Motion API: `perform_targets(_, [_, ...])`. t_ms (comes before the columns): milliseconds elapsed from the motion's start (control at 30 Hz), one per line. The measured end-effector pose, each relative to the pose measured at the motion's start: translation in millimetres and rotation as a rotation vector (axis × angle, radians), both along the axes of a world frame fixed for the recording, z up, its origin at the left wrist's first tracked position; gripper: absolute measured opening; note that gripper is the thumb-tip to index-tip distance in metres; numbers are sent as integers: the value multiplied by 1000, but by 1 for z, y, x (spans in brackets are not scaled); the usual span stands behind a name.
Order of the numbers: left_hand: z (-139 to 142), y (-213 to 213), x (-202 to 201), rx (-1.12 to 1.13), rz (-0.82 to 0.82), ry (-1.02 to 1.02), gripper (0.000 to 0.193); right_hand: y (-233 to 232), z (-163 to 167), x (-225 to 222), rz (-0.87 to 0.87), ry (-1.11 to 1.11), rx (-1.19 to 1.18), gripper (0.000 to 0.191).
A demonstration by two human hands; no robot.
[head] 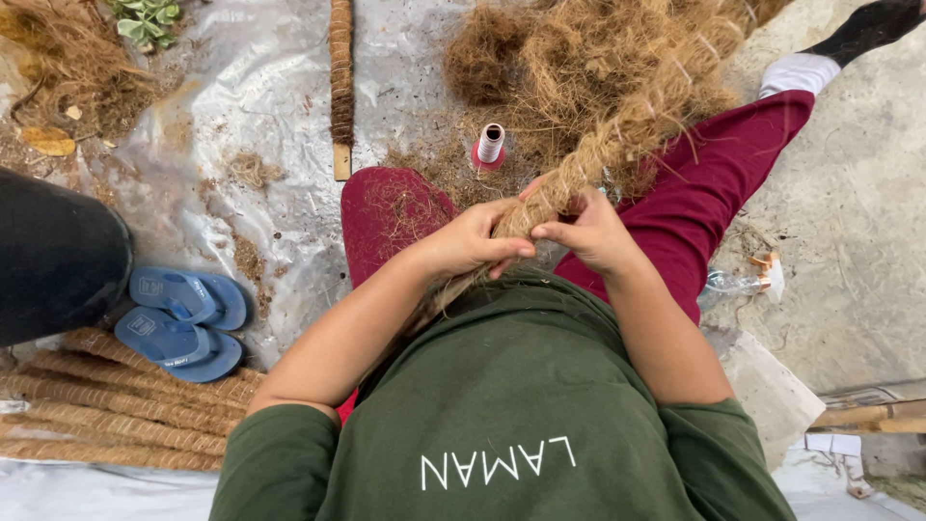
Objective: The person sits on a plastic sheet and assembles a broom by hand. They gather coconut coir fibers, wrap them around a wooden handle, and secure the bundle by winding a thin wire around it.
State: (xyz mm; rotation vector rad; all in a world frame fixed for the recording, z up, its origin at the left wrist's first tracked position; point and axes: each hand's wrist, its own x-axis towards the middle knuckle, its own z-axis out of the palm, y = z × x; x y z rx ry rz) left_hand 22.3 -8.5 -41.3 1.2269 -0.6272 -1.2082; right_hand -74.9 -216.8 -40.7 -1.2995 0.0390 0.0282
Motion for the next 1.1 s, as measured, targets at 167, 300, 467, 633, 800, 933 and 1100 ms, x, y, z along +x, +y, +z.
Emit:
perform_targets(167, [29,4,-29,73,366,-1104,42,10,-7,-6,-171,81,-156,38])
perform_targets(300, [35,0,-32,185,424,-1079,39,19,-7,-8,-169,27,-113,39])
perform_targets(467, [32,8,-18,85,495,-1124,38,22,-7,-18,-102,49,-167,20])
perform_targets(633, [34,10,-1,54,438,-919,38,27,3,-30,-39,-19,-193,16])
perform_targets(800, [30,5,0,60,395,-757,40,24,13,-41,-63,13,8,20])
perform_targets(933, [20,3,7,-54,334,-459,37,18,-3,-31,-50,73,11,22])
perform_targets(1100, [14,8,13,-237,56,-28,34,14,-25,-12,-103,-11,-141,19])
